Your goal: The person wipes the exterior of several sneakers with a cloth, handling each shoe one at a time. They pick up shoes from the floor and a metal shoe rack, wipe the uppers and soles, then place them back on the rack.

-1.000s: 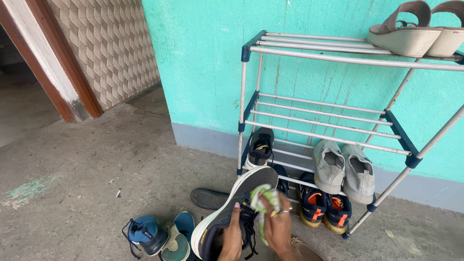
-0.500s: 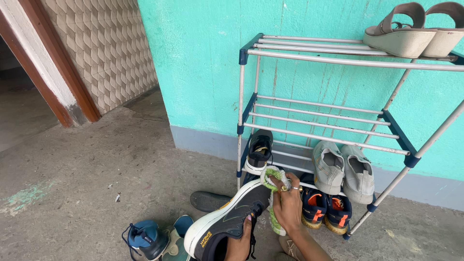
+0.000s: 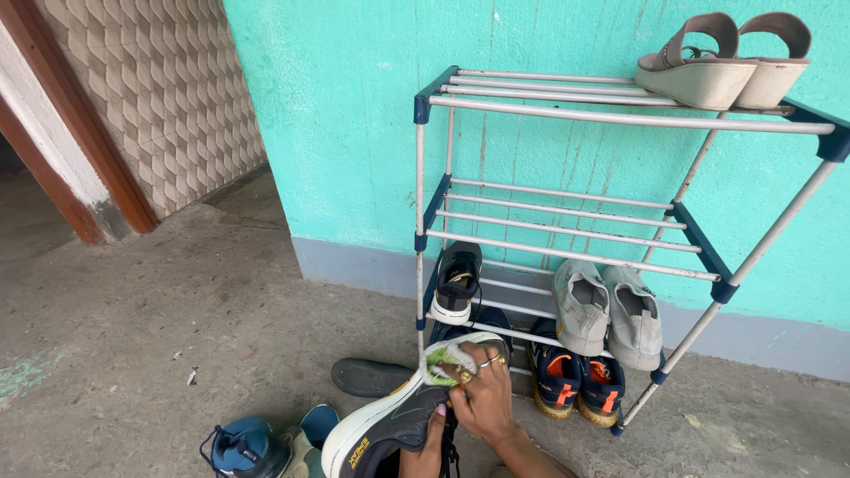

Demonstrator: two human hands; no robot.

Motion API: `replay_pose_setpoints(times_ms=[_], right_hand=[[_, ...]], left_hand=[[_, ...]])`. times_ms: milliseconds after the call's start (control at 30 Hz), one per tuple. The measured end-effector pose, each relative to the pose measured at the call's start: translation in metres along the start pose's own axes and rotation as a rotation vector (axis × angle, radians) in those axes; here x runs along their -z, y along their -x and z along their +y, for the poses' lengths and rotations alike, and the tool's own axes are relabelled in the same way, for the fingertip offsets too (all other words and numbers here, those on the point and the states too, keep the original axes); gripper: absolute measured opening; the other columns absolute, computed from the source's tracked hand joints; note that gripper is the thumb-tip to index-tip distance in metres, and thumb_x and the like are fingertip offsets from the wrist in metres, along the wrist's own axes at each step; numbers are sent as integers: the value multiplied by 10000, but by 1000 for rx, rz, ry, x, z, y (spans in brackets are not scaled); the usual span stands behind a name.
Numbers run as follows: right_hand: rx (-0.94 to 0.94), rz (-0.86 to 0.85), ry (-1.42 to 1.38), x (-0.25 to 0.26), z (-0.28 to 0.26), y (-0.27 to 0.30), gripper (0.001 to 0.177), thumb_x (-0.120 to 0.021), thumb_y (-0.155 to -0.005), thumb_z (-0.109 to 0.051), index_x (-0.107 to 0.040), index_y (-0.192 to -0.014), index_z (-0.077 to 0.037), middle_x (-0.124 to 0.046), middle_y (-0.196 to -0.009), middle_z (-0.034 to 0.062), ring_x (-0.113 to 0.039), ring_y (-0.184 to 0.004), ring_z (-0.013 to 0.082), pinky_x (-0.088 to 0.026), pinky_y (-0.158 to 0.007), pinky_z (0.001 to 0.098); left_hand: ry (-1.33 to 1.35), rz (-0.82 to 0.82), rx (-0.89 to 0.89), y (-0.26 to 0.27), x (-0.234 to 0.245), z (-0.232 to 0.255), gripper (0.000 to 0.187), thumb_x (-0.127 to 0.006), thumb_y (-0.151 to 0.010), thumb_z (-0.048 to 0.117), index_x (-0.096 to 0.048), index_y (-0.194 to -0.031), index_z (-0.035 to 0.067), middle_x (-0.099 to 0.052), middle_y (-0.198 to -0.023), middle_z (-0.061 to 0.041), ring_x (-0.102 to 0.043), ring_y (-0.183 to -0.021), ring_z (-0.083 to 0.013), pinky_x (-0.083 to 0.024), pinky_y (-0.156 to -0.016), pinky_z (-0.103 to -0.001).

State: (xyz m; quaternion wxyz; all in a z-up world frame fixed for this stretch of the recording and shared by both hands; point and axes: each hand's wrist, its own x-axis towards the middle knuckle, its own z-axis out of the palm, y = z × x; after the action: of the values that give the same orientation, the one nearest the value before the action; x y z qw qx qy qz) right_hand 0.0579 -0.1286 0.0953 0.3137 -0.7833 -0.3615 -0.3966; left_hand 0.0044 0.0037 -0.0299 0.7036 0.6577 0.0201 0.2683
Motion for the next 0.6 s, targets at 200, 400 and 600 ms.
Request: replay_pose_setpoints(times_ms=[200, 400, 600], right_hand=[[-266, 101, 81, -8, 44, 26, 343, -608, -787, -77, -775, -1084, -37, -564, -1235, 215, -561, -1084, 373, -480, -883, 472], [-851, 160, -16, -11, 74, 51, 328, -577, -875, -39, -727, -1158, 32, -510, -1317, 206, -577, -1117, 340, -496, -962, 461], [-562, 58, -179, -18, 45, 38, 470, -566, -831, 85, -740, -1234, -82, -481, -1385, 173, -507, -1223, 338, -436, -1028, 441]], left_hand=[[333, 203, 383, -4, -4, 3, 395, -720, -908, 159, -692, -1215, -88, -727, -1220, -226, -692, -1126, -291, -499, -1021, -378], [607, 277, 714, -6, 13, 11, 498, -680, -931, 255, -594, -1268, -102, -705, -1264, -237, -706, -1167, -288, -526, -1027, -383], [960, 226, 784, -9, 17, 41, 453, -606, -929, 285, -652, -1185, -85, -729, -1135, -233, -719, -1006, -337, -547, -955, -445]])
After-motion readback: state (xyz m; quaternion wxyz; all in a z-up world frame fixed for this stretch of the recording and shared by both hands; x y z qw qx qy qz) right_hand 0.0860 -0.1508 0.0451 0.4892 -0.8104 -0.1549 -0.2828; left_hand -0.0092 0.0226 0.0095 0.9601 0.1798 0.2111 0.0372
